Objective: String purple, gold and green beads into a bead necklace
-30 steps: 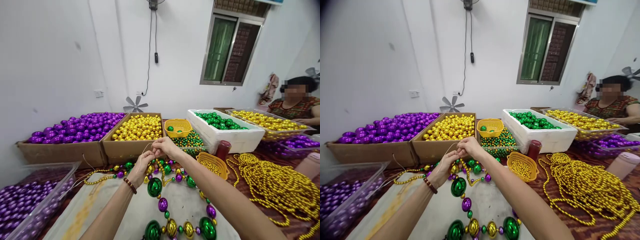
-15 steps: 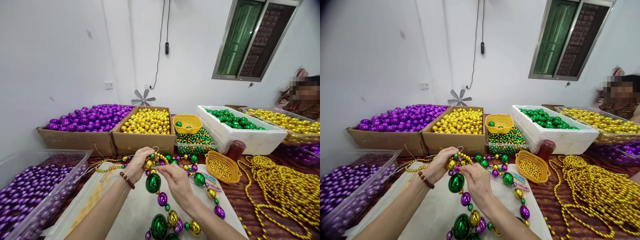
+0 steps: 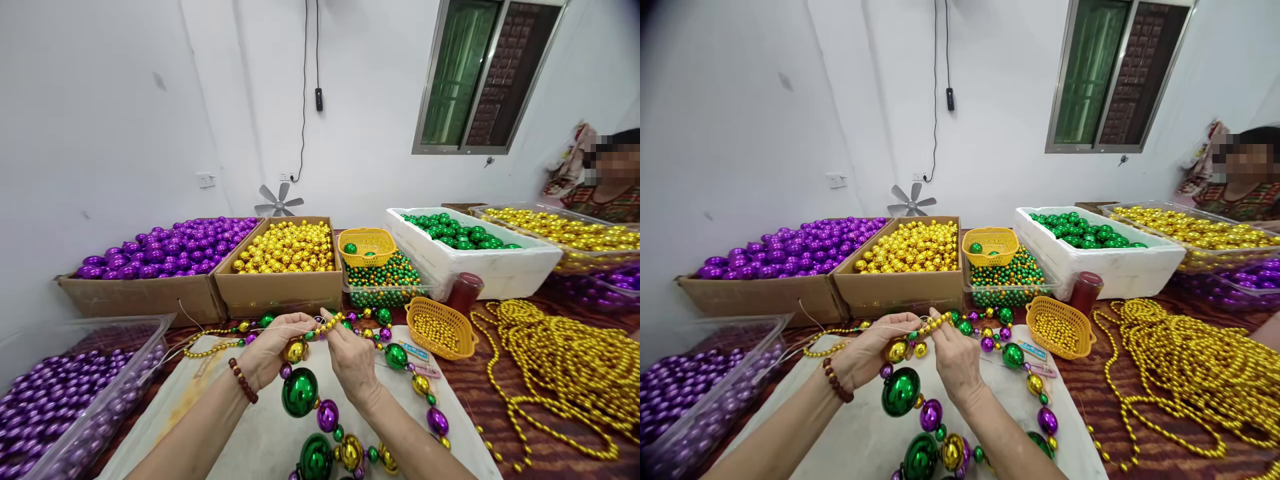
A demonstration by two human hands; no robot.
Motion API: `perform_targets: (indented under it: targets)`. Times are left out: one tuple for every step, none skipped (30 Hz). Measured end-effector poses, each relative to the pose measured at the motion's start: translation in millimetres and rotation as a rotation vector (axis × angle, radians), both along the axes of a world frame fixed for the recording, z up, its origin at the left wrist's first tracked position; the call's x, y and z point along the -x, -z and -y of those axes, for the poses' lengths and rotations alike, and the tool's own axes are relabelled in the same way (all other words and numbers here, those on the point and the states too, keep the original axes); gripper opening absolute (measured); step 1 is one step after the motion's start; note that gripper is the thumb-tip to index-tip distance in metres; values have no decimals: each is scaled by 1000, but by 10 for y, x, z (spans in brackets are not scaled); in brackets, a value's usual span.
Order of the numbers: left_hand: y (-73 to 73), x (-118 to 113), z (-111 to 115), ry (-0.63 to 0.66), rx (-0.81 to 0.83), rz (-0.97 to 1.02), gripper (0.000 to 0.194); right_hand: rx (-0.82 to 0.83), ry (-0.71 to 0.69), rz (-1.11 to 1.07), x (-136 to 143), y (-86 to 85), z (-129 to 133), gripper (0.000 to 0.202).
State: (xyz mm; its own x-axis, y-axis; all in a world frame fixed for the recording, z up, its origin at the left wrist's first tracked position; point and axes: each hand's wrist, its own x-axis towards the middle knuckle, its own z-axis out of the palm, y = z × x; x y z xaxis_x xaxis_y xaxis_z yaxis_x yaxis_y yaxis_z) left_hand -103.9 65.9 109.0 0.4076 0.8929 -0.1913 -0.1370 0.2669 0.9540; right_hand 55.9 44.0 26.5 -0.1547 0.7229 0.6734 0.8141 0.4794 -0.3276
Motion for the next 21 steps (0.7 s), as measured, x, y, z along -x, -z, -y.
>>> perform_targets:
  targets:
    - [15,-11,9,-33,-30,-14,20,10,-5,13,6,36,10,34]
    - [34,-21,17,-65,-59,-24,20,25,-15,25,13,72,29,33]
    - [55,-31,21,-95,-86,-32,20,44,-31,37,16,104,58,31]
    - [79,-38,22,-122,-116,-40,20,67,-53,48,12,129,97,29]
    - [104,-41,19,-146,-144,-49,20,94,-80,56,-1,144,144,25]
    - [130,-41,14,-168,-167,-61,19,123,-109,59,-28,144,195,21]
    - [155,-37,8,-189,-193,-77,19,154,-135,55,-68,127,245,16]
    - [179,-31,2,-206,-221,-95,18,186,-151,43,-118,93,288,14]
    - [200,-26,-2,-212,-249,-110,18,217,-149,22,-175,40,317,16]
    - [217,-22,-3,-210,-274,-125,18,246,-133,-4,-232,-29,328,20]
    - [231,-23,0,-201,-296,-140,18,273,-105,-32,-281,-109,320,24]
    - [239,-28,6,-187,-313,-155,18,297,-74,-57,-317,-195,290,28]
    - [243,-37,15,-173,-323,-168,19,318,-51,-73,-336,-280,243,29]
    - [243,-48,26,-162,-324,-178,19,340,-40,-79,-339,-359,183,27]
    - [239,-57,38,-152,-326,-190,19,364,-41,-76,-328,-425,113,23]
    - [234,-61,49,-147,-332,-202,19,391,-55,-63,-308,-477,39,20]
    - [230,-59,58,-145,-342,-215,19,421,-78,-44,-285,-515,-37,16]
    - [230,-48,65,-143,-351,-231,18,449,-103,-22,-264,-540,-113,13]
    - [235,-28,67,-139,-354,-247,18,475,-125,0,-246,-558,-190,10]
    - [249,-1,66,-130,-349,-261,17,493,-135,18,-233,-572,-267,9]
    - [272,32,61,-120,-336,-272,16,505,-132,29,-222,-589,-347,10]
